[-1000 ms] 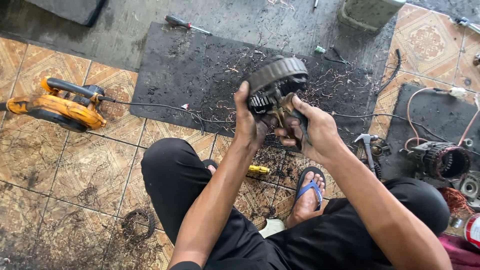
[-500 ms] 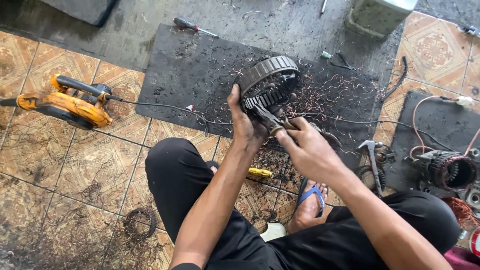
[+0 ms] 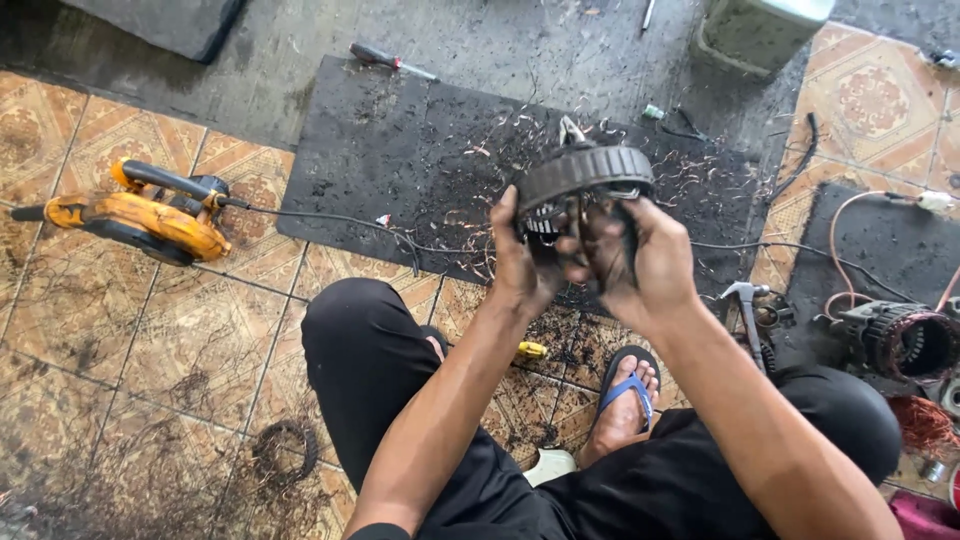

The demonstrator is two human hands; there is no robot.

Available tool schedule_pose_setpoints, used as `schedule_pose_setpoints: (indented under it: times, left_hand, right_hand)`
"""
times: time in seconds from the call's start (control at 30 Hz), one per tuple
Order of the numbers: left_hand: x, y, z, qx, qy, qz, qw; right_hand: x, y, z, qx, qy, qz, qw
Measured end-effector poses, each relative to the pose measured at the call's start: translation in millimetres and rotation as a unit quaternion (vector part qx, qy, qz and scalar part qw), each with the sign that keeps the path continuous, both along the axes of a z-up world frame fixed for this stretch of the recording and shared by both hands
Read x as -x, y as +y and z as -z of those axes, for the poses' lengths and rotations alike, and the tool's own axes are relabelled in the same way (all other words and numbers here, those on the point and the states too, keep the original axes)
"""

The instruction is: Extracting copper wire windings from a motor stator using pliers for recycling.

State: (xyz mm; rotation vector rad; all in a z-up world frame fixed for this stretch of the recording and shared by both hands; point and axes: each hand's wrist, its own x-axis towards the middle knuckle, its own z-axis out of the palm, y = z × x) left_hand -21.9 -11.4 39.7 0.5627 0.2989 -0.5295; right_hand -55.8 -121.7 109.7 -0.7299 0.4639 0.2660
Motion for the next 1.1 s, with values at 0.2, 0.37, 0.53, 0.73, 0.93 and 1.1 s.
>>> schedule_pose_setpoints:
  times: [0.2, 0.37, 0.53, 0.73, 0.93, 1.1]
  left_hand:
    - [-4.2, 5.6, -38.0, 0.105, 0.106, -0.155, 0.977]
    - [-12.7, 24.9, -0.8, 0.247, 0.065, -0.05, 0.965]
    - [3.9, 19.2, 29.6, 0.302, 0.002, 0.048, 0.952]
    - [14.9, 12.2, 12.3, 0.214, -0.039, 0.189, 0.958]
    - [3.2, 6.9, 23.0, 0.139, -0.102, 0.188, 0.967]
    - [3.6, 4.2, 13.9, -0.01, -0.054, 0.289, 0.956]
  right_hand:
    - [27.9, -16.4, 7.9, 0.199, 0.001, -0.111, 0.974]
    - [32.1, -56.1, -20.4, 0.52, -0.037, -0.263, 0.812]
    - [20.5, -50.4, -1.8, 0.683, -0.001, -0.14, 0.716]
    - [19.9, -57.7, 10.6, 0.705, -0.236, -0.014, 0.669]
    - [30.4, -86.0, -13.1, 0.757, -0.297, -0.004, 0.583]
    - [27.6, -95.0, -13.8, 0.868, -0.352, -0.1, 0.336]
